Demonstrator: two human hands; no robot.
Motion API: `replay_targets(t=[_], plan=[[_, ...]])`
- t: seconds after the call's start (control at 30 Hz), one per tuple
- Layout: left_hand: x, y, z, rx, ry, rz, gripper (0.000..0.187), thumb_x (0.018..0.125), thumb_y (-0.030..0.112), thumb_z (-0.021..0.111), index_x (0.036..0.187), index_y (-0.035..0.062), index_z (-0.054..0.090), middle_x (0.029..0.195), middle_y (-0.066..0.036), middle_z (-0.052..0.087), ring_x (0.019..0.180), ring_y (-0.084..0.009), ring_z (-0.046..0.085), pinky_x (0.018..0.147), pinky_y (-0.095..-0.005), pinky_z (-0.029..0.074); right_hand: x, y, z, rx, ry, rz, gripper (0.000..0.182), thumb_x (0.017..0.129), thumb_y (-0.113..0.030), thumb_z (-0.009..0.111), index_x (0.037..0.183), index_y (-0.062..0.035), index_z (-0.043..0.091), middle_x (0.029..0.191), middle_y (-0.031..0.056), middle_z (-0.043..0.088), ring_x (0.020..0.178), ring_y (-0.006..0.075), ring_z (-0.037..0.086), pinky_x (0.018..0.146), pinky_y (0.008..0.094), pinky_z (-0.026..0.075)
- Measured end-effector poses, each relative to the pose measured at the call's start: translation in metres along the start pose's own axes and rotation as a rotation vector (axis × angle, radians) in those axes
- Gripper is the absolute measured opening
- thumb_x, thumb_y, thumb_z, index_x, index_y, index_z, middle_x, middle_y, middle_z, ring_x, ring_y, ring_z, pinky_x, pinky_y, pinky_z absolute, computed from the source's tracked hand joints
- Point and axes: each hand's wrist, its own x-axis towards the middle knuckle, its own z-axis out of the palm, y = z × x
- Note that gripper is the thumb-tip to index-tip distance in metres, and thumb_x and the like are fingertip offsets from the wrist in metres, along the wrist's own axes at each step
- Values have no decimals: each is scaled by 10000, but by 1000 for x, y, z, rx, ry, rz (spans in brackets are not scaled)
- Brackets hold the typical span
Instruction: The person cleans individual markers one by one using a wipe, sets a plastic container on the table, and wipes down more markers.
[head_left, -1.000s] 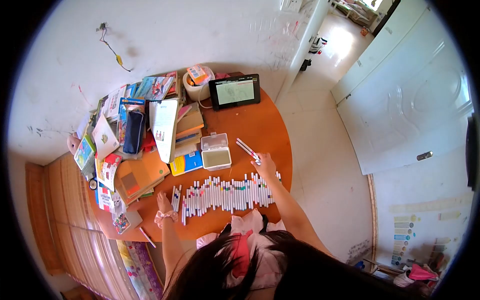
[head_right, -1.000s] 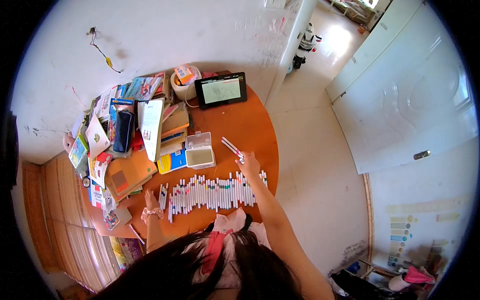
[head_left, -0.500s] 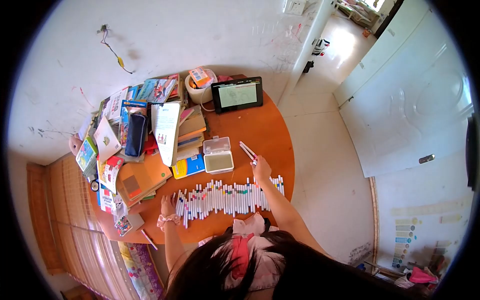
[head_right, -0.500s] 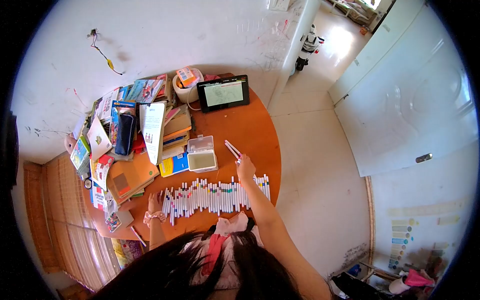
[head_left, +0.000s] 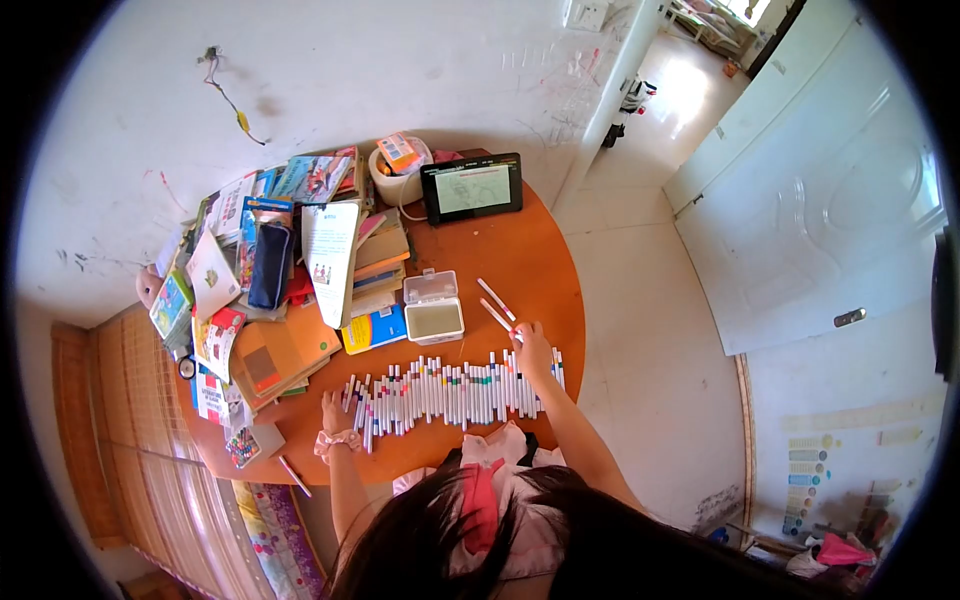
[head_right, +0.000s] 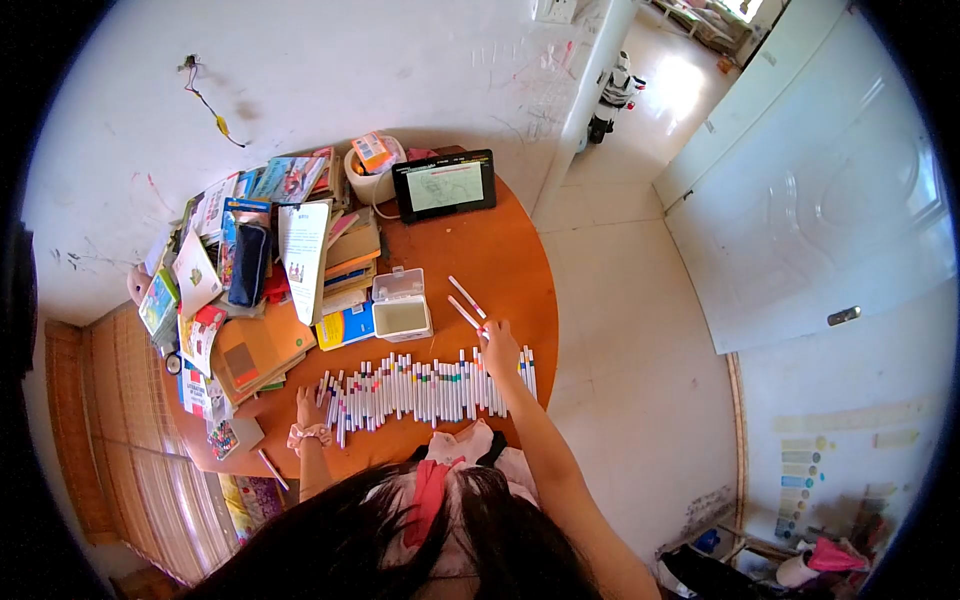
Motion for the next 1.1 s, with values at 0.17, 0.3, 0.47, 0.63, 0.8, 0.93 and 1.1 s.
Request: replay_targets(t=[0.17,0.3,0.47,0.63,0.8,0.93,1.1], plan=[[3,32,-11,11,162,50,433,788,180,714,1159,24,556,1135,-185,538,1040,-407,510,928,-468,433,-26,-16,-55,180,-24,11,174,916,-209,607,987,-59,558,927,155,634,770,333,628,645,405,492],[10,136,-53,-77,63,258,421,796,139,714,1160,12,545,1105,-180,555,1048,-382,521,930,-450,431,-60,-50,-97,357,-240,-70,154,897,-174,622,1012,-81,575,919,124,620,781,316,635,643,391,498],[-9,271,-114,-476,-242,309,424,800,170,720,1180,66,565,915,-124,604,830,-299,600,731,-393,504,-82,-75,-124,425,-408,-382,270,760,-21,677,1009,-60,583,992,92,619,874,311,624,688,365,504],[-19,279,-106,-181,-260,657,276,830,219,692,1061,104,595,724,-84,595,655,-278,593,586,-409,487,-81,-82,-138,551,-279,-371,212,800,-8,678,1000,-44,618,969,100,632,861,273,633,715,333,509],[-28,287,-109,-160,-178,430,133,909,181,588,935,57,547,593,-142,558,539,-323,574,520,-446,468,-76,-94,-151,836,136,110,191,950,-172,605,962,8,670,818,28,653,763,87,590,697,238,475],[-37,290,-95,-410,-271,380,147,937,175,546,960,33,518,608,-166,574,556,-354,582,518,-474,461,-76,-111,-164,985,-115,175,511,1048,-349,342,1073,57,651,1020,108,687,864,122,615,780,253,467],[-51,306,-91,-523,-435,366,184,973,207,487,987,24,485,653,-168,611,599,-372,605,536,-477,464,-94,-122,-139,1690,-435,149,619,1036,-451,227,1359,33,439,1351,207,501,1248,280,481,1070,378,322]])
